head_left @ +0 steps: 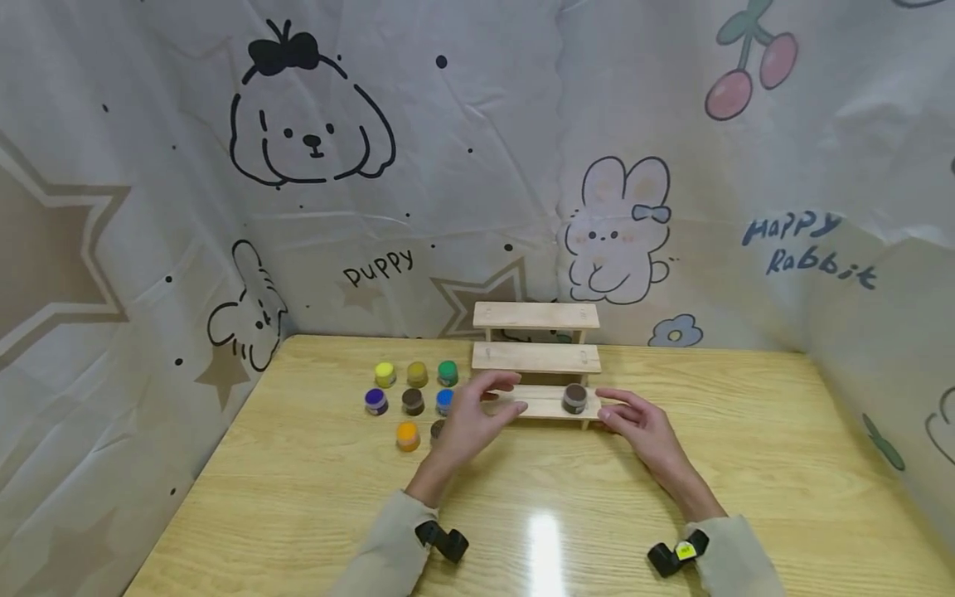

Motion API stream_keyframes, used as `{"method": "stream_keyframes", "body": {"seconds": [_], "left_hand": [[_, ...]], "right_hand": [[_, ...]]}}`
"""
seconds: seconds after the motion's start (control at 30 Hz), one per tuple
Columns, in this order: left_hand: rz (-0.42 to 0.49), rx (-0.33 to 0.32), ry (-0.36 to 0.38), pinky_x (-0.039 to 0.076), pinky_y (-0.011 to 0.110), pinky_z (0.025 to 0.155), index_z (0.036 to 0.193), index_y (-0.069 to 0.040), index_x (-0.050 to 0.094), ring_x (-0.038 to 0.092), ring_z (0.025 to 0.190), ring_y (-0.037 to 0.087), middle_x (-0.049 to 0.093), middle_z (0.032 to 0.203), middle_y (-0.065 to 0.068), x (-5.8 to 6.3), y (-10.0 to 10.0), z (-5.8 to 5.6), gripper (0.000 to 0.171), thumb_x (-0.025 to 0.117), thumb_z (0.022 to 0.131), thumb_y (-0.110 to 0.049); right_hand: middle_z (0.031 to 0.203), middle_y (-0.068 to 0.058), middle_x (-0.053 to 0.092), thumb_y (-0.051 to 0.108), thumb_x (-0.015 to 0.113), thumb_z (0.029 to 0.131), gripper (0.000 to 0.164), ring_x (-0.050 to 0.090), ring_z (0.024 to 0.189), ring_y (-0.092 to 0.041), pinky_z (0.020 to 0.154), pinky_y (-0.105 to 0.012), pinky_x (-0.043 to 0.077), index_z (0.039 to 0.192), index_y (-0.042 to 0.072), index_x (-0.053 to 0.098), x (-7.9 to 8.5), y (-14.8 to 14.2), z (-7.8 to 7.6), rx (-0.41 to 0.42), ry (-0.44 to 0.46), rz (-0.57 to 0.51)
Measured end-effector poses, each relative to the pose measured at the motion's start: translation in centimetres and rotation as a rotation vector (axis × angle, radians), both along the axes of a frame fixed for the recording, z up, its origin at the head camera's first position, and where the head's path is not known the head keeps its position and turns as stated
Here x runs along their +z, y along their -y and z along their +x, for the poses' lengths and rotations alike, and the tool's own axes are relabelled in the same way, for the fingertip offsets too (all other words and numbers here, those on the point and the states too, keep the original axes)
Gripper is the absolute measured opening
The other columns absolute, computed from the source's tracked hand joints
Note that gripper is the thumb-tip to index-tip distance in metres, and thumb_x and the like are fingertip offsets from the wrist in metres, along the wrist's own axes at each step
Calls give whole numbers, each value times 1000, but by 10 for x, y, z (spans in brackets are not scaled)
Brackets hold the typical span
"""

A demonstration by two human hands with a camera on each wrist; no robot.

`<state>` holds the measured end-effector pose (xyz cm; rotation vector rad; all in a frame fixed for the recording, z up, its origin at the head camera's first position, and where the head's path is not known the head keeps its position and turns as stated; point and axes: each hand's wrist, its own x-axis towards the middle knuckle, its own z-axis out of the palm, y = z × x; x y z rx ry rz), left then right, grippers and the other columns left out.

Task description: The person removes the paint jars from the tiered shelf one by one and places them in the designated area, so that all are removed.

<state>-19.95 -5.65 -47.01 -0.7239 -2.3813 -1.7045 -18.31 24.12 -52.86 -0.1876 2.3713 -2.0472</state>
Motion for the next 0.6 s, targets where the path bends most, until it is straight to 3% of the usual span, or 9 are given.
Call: {"method": "stream_keyframes", "body": {"seconds": [0.3, 0.6], "left_hand": [[60, -45, 35, 51, 53, 102, 129, -1, 65, 62, 119, 38, 66, 129, 18, -7, -35, -7, 41, 79, 92, -11], [12, -68, 53, 53, 46, 102, 130, -4, 66, 64, 119, 34, 67, 129, 18, -14, -59, -13, 45, 82, 89, -10]], "right_hand": [[115, -21, 72, 18, 65, 103, 44, 71, 99, -10, 86, -25, 59, 142, -1, 57, 0, 0, -1, -3, 19, -10], [118, -26, 70, 18, 64, 103, 44, 71, 101, -11, 87, -26, 59, 142, -1, 56, 1, 0, -1, -4, 22, -3]]}}
